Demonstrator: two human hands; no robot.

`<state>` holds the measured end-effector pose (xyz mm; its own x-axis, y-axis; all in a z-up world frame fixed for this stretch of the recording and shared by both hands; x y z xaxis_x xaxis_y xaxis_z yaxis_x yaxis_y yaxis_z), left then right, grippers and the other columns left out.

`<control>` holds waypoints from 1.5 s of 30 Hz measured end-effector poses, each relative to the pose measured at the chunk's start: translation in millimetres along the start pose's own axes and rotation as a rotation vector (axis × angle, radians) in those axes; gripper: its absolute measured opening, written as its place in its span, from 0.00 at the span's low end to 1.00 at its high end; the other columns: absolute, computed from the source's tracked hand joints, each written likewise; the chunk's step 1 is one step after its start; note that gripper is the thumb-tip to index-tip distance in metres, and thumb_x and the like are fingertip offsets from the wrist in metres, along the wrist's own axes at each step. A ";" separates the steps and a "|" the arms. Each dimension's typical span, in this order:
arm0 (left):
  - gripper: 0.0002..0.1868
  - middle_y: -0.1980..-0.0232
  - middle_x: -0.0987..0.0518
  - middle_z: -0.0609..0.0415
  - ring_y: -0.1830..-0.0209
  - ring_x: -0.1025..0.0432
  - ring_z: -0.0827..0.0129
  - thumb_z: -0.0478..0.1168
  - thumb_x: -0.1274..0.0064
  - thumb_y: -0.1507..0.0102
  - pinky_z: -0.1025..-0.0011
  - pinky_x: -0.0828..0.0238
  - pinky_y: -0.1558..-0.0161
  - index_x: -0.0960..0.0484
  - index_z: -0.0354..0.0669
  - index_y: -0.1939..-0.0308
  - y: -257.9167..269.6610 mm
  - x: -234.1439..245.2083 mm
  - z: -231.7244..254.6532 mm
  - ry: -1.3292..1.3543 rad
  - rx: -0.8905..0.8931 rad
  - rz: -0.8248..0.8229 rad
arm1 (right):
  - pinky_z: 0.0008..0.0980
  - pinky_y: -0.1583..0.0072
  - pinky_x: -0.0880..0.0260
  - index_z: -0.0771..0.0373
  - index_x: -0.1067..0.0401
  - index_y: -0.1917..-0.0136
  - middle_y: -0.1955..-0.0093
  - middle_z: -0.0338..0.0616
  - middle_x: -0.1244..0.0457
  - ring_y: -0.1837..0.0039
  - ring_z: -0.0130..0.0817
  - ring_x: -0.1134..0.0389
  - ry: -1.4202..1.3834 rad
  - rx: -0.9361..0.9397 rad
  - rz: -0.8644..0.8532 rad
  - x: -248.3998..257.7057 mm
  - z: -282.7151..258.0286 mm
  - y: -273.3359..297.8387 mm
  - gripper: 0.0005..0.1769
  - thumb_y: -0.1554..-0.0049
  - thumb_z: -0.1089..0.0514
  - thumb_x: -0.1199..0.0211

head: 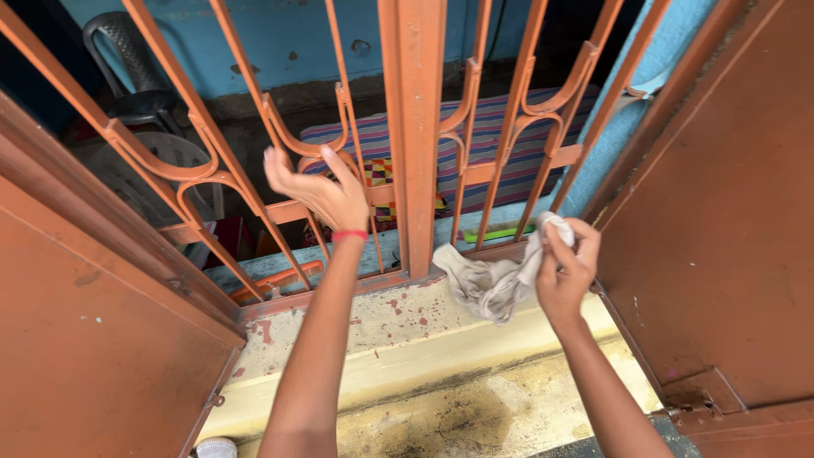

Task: The person wipes the vertical bars of a metal security gate and then the adjacent reddish-brown door using a white cloth. They clean the gate bars from top to bottom, then move to the door frame and door surface, wiping in vertical and horizontal strokes.

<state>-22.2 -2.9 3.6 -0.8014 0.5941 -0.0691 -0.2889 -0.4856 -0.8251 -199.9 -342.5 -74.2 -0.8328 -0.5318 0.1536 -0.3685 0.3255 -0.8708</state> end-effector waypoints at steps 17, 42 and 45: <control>0.30 0.24 0.40 0.49 0.18 0.50 0.48 0.51 0.40 0.35 0.52 0.54 0.20 0.31 0.51 0.31 285.7 29.1 402.1 1.213 -0.328 -1.141 | 0.32 0.36 0.30 0.72 0.32 0.32 0.38 0.51 0.37 0.40 0.37 0.33 -0.240 -0.246 0.634 396.4 8.3 36.6 0.11 0.27 0.72 0.47; 0.37 0.17 0.55 0.32 0.12 0.54 0.34 0.41 0.39 0.42 0.43 0.49 0.16 0.34 0.42 0.30 259.7 90.8 337.3 1.353 0.311 -1.053 | 0.41 0.40 0.28 0.82 0.21 0.43 0.37 0.71 0.32 0.41 0.50 0.27 -0.771 -0.760 0.047 262.1 -4.1 99.9 0.16 0.44 0.76 0.41; 0.35 0.16 0.53 0.32 0.14 0.51 0.37 0.32 0.43 0.43 0.47 0.49 0.19 0.34 0.40 0.31 250.7 95.5 305.4 1.264 0.378 -0.956 | 0.38 0.40 0.28 0.77 0.22 0.44 0.33 0.62 0.32 0.38 0.45 0.28 -0.801 -0.881 -0.009 212.7 -7.4 92.4 0.16 0.46 0.74 0.40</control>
<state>-331.1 -263.7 -38.6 0.5961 0.7803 -0.1889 -0.6584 0.3406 -0.6712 -414.2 -419.8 -118.6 -0.4489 -0.7717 -0.4505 -0.7907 0.5779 -0.2021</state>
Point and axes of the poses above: each hand's wrist, its own y-axis away from the middle knuckle, its own x-axis out of the back of the hand, z = x × y, the point moved 9 cm from there along -y, towards the middle knuckle
